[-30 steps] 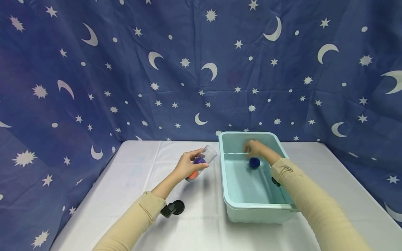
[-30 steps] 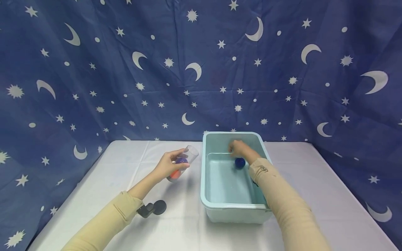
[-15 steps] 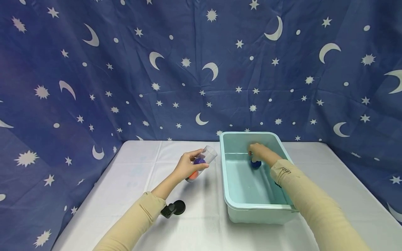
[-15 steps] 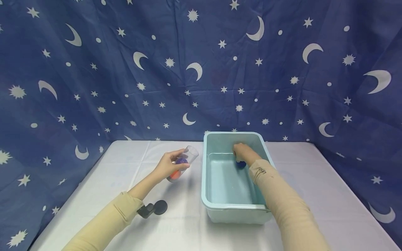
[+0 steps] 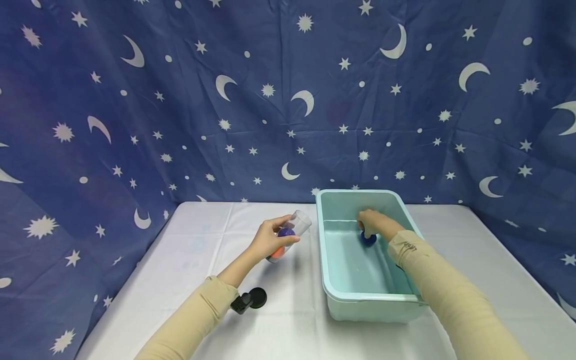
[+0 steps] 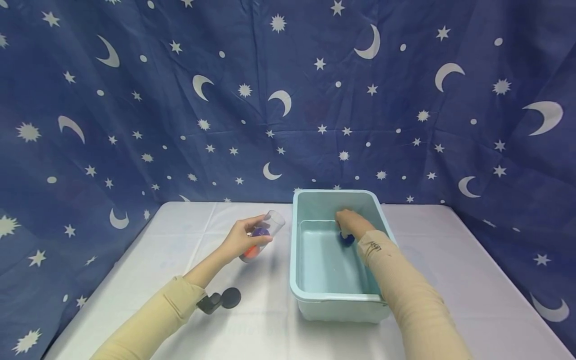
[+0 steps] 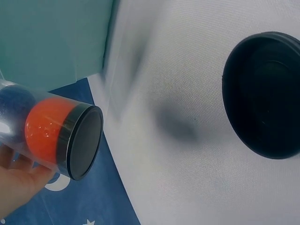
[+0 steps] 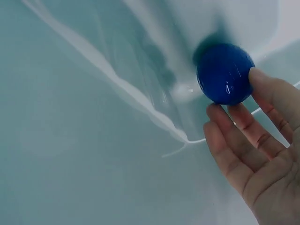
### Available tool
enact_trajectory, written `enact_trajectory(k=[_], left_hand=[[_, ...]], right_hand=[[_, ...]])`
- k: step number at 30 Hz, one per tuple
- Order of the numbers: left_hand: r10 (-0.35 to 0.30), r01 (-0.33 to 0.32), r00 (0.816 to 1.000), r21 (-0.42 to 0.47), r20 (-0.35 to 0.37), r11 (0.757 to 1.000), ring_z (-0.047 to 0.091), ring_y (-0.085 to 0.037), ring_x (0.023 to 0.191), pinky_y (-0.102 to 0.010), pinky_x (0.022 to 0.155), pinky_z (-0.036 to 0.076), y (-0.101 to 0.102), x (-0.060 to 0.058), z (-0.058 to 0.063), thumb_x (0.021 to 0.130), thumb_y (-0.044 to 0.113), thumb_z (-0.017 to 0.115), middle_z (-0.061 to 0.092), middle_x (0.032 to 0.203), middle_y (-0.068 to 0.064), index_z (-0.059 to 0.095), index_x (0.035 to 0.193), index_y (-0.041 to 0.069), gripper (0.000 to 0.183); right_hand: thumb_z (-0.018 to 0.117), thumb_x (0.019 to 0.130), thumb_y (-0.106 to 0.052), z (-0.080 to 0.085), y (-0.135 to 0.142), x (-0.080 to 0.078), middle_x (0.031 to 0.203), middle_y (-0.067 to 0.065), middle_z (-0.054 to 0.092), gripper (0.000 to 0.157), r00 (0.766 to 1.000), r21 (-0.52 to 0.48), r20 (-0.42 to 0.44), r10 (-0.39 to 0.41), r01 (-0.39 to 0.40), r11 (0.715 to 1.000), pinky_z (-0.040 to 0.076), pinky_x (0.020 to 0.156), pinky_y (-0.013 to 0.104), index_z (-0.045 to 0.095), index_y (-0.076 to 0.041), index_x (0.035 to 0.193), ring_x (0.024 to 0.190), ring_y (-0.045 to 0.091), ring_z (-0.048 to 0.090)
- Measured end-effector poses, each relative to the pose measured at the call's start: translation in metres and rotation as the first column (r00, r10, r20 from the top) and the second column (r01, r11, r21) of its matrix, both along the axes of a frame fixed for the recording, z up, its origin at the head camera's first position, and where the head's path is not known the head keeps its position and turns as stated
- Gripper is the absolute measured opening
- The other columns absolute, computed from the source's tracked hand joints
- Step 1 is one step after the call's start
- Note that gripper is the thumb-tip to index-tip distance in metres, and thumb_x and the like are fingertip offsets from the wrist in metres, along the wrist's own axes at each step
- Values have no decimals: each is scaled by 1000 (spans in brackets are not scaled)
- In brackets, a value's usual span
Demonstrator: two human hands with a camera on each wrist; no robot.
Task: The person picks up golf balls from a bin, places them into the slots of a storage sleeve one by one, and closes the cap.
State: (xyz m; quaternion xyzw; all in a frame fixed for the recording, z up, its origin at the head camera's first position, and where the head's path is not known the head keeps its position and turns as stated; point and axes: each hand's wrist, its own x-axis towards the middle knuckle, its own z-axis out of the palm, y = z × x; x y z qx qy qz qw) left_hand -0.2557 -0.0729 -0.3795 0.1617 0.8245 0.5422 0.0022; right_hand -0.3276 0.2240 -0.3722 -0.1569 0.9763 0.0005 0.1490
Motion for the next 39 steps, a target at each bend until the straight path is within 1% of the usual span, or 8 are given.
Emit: enact_trajectory(k=[11,20,23,27,30,33,34,39], left_hand=[[2,-2,1000,-4,5,1000,62,-26,98,-28,74,55,0,1,1,77,12,77,66,116,-17,55,131,5,59],[14,-14,1000,-10,2,1000,62,-24,96,-28,74,55,1,2,0,77,11,77,66,116,-16,56,131,5,59],[17,-17,1000,-10,-4,1000,63,-25,97,-28,74,55,1,2,0,77,11,77,67,115,-16,56,131,5,58],[19,-19,1000,-15,-2,1000,63,-25,97,-29,74,55,1,2,1,77,11,77,67,115,-16,56,131,5,58],[23,-23,1000,-17,0,1000,63,-24,97,-29,74,55,1,1,1,77,11,78,67,115,-15,56,131,6,58],[17,-17,1000,-13,-2,1000,62,-24,96,-29,74,55,2,2,1,77,11,78,67,115,-16,56,130,6,58],[15,-15,1000,-9,-1,1000,62,-23,96,-28,74,55,2,2,1,77,11,78,67,115,-16,56,131,6,58],[13,-13,1000,-3,3,1000,62,-22,94,-28,74,54,2,3,2,77,11,78,67,115,-15,56,131,6,59]], right_hand=[[74,78,-5,-4,-1,3,92,10,62,23,994,40,113,-5,1,999,51,65,29,65,-1,99,73,18,56],[74,79,-5,0,-3,9,87,7,59,20,989,36,151,0,-5,999,47,55,23,66,-3,97,63,17,55],[76,77,-6,-2,-3,2,86,8,61,20,987,38,162,6,-13,999,50,58,27,66,-4,95,65,19,58],[79,75,-13,-22,12,-25,84,7,61,20,983,15,167,71,-75,997,51,57,27,66,-9,91,65,17,58],[80,75,-16,-28,18,-34,86,7,61,23,982,12,159,102,-106,994,52,57,27,67,-11,93,66,17,58],[79,76,-14,-17,14,-25,90,10,62,23,983,-5,159,87,-88,996,51,58,28,67,-9,95,68,18,58],[78,76,-10,-6,8,-14,92,11,62,25,986,4,155,61,-62,998,52,60,29,67,-7,98,70,19,59],[73,79,-6,15,0,6,92,14,63,21,991,-50,98,96,-91,995,49,60,25,66,-1,98,71,18,56]])
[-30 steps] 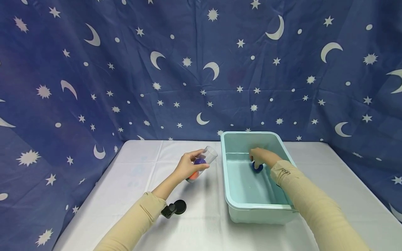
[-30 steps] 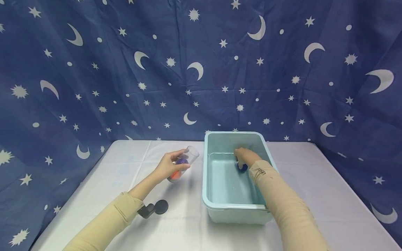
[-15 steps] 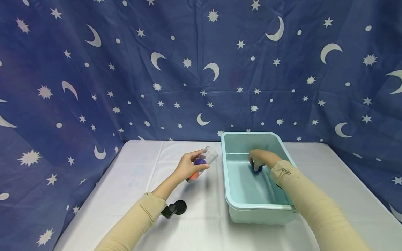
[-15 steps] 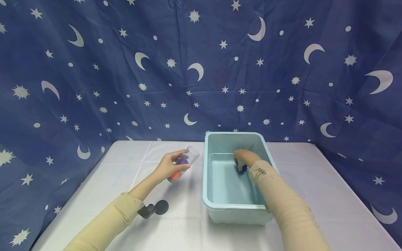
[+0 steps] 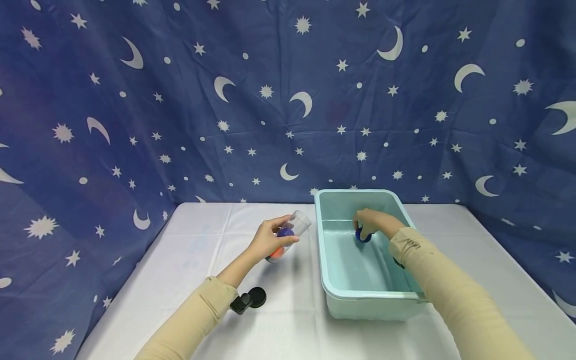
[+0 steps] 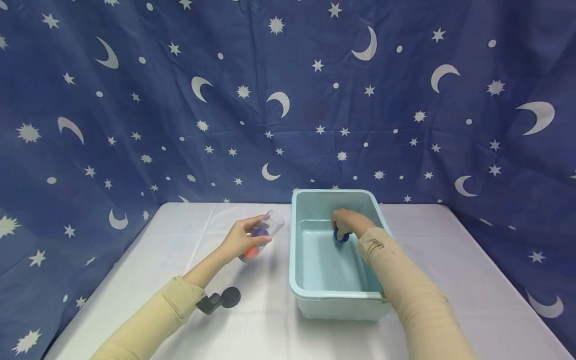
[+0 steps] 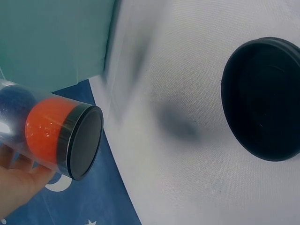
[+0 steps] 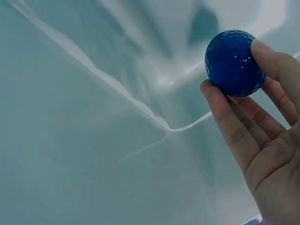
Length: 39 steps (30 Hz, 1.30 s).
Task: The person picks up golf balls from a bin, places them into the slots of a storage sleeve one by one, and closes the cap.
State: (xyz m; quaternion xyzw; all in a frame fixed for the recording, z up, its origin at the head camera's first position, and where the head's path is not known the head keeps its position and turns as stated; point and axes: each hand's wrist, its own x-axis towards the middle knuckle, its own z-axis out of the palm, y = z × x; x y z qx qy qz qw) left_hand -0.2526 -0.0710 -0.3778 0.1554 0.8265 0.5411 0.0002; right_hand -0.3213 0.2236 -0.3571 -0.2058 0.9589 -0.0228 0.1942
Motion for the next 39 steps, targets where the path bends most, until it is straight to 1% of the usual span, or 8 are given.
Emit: enact_trajectory(k=[5,9,11,15,22,26,33,39], left_hand=[[8,-8,1000,-2,1,1000,62,-22,95,-29,74,54,-1,1,1,76,11,78,67,115,-15,57,130,7,58],[4,-4,1000,-4,-1,1000,62,-22,94,-28,73,54,-1,1,1,76,12,78,66,116,-15,57,130,7,58],[5,-5,1000,-5,-3,1000,62,-22,94,-28,73,54,-1,1,0,75,12,79,66,117,-15,57,130,7,59],[12,-12,1000,-9,-6,1000,62,-21,93,-27,72,54,-2,1,-1,75,11,79,67,117,-14,58,130,7,59],[-1,1,1000,0,-4,1000,62,-19,91,-26,71,54,-1,1,0,75,12,79,66,118,-15,58,129,6,59],[1,-1,1000,-7,-14,1000,62,-20,92,-26,72,54,0,2,1,74,12,80,65,119,-15,59,128,6,58],[4,-4,1000,-8,-25,1000,63,-22,94,-27,73,54,0,1,1,74,12,80,68,115,-14,59,128,7,58],[-6,6,1000,-6,-24,1000,63,-22,94,-27,73,54,0,0,2,74,13,80,67,115,-14,58,129,7,59]], right_hand=[[72,80,-5,7,-3,2,94,15,64,23,1000,-50,-20,11,-12,999,52,63,26,66,1,100,74,18,59],[72,80,-5,11,-2,2,95,17,65,24,999,-88,-40,34,-37,995,54,69,29,65,2,102,81,21,62],[72,79,-5,15,-1,3,94,18,66,24,996,-107,-61,61,-67,992,55,72,31,66,3,101,83,24,63],[73,78,-5,25,-3,8,93,18,67,23,993,-163,-83,81,-94,982,55,74,33,66,2,99,87,26,64],[71,81,-5,36,-2,12,95,18,67,23,991,-242,-99,88,-110,964,55,76,35,65,3,101,88,25,64],[69,82,-7,41,0,14,96,18,68,23,991,-299,-106,86,-114,947,56,78,36,64,3,102,88,26,65],[67,84,-7,53,-1,21,99,23,67,27,988,-427,-139,71,-124,896,57,79,40,63,7,106,89,32,66],[66,86,-11,57,-4,24,102,24,66,30,990,-467,-141,24,-88,880,56,81,41,61,6,110,91,32,66]])
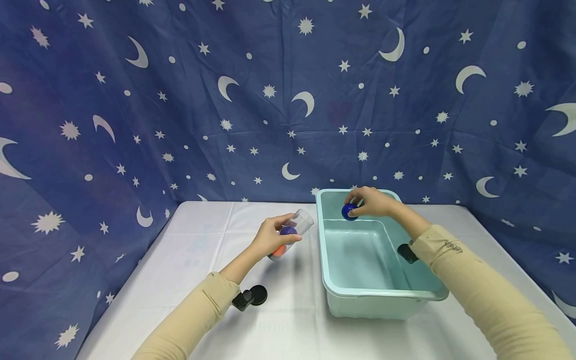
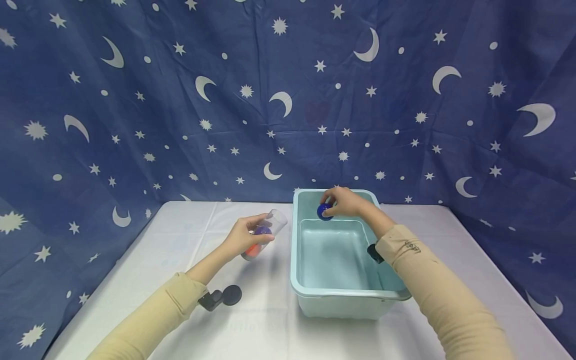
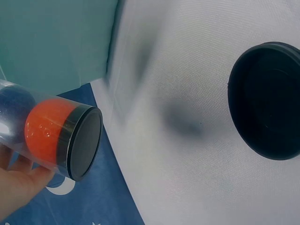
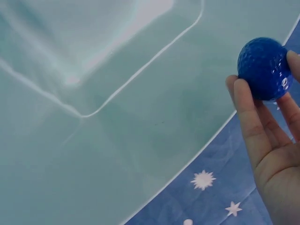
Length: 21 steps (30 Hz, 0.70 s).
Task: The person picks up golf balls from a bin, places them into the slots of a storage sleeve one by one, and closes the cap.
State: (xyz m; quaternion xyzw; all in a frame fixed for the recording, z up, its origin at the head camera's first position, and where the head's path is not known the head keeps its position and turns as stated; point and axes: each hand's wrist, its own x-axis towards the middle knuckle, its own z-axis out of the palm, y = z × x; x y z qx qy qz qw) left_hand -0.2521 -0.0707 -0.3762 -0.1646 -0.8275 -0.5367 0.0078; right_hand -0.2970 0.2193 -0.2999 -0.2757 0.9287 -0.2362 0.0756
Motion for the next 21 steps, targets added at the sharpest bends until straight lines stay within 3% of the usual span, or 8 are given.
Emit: enact_trajectory(k=[9,21], left_hand=[[-8,8,1000,1,1,1000,63,-24,96,-28,74,54,2,-1,2,75,14,80,67,116,-15,58,129,7,59],[-19,19,1000,-3,-17,1000,62,-25,101,-29,79,54,7,-1,5,75,12,79,62,126,-14,57,130,6,59]], right_hand=[[67,85,-10,6,-8,8,108,28,64,33,997,-118,21,-78,80,990,57,80,40,60,7,113,94,37,65],[67,86,-10,14,-20,19,113,28,62,34,992,-247,57,-112,122,961,56,83,39,60,4,116,97,36,65]])
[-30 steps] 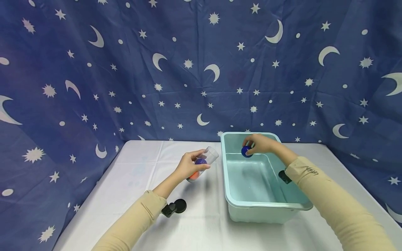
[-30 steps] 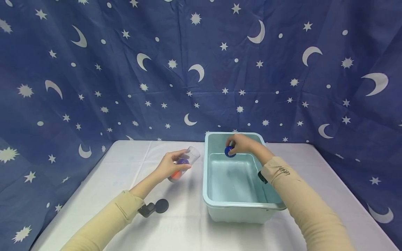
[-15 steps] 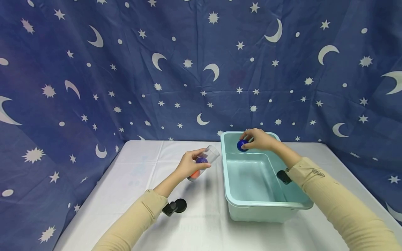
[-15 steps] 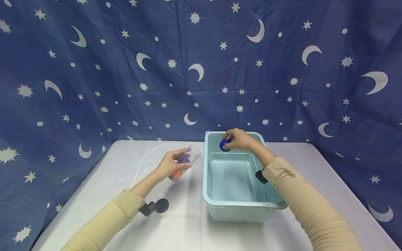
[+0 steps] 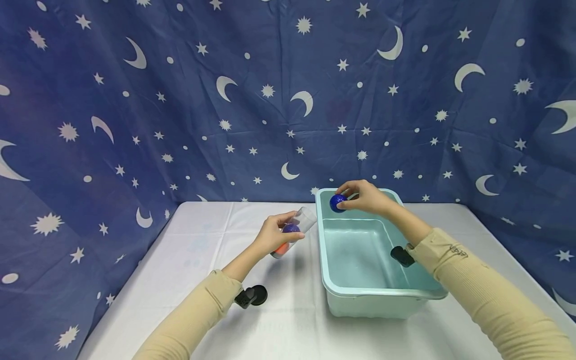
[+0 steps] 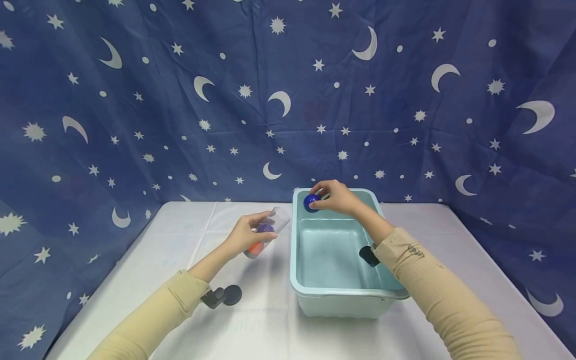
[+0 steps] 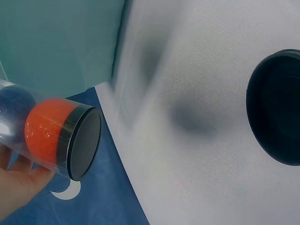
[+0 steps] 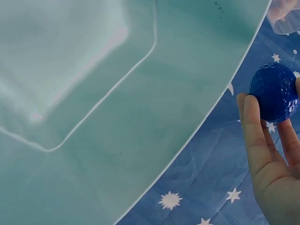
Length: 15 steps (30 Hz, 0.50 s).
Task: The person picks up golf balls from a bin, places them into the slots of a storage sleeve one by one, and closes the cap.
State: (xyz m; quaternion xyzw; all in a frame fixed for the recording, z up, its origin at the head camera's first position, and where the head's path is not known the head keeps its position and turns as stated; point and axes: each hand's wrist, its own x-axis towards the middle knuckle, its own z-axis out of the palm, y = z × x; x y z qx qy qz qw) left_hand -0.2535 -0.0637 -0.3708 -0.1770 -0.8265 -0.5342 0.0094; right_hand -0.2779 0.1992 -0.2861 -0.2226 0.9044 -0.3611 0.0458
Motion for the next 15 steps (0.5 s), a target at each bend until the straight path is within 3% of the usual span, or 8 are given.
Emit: enact_trajectory(k=[8,15], left_hand=[[-5,5,1000,2,-13,1000,62,-27,103,-35,87,52,4,-2,1,75,12,79,64,123,-14,57,130,6,60],[-12,12,1000,2,-22,1000,62,-27,103,-35,90,52,6,-1,2,75,12,79,62,127,-11,58,129,6,58]], right_hand=[[68,86,-12,5,-11,7,115,27,62,35,999,-44,-2,-35,34,998,55,85,41,61,1,117,101,38,64],[70,84,-12,6,-24,12,117,25,62,37,997,-95,48,-65,70,993,55,86,40,60,0,118,102,36,64]])
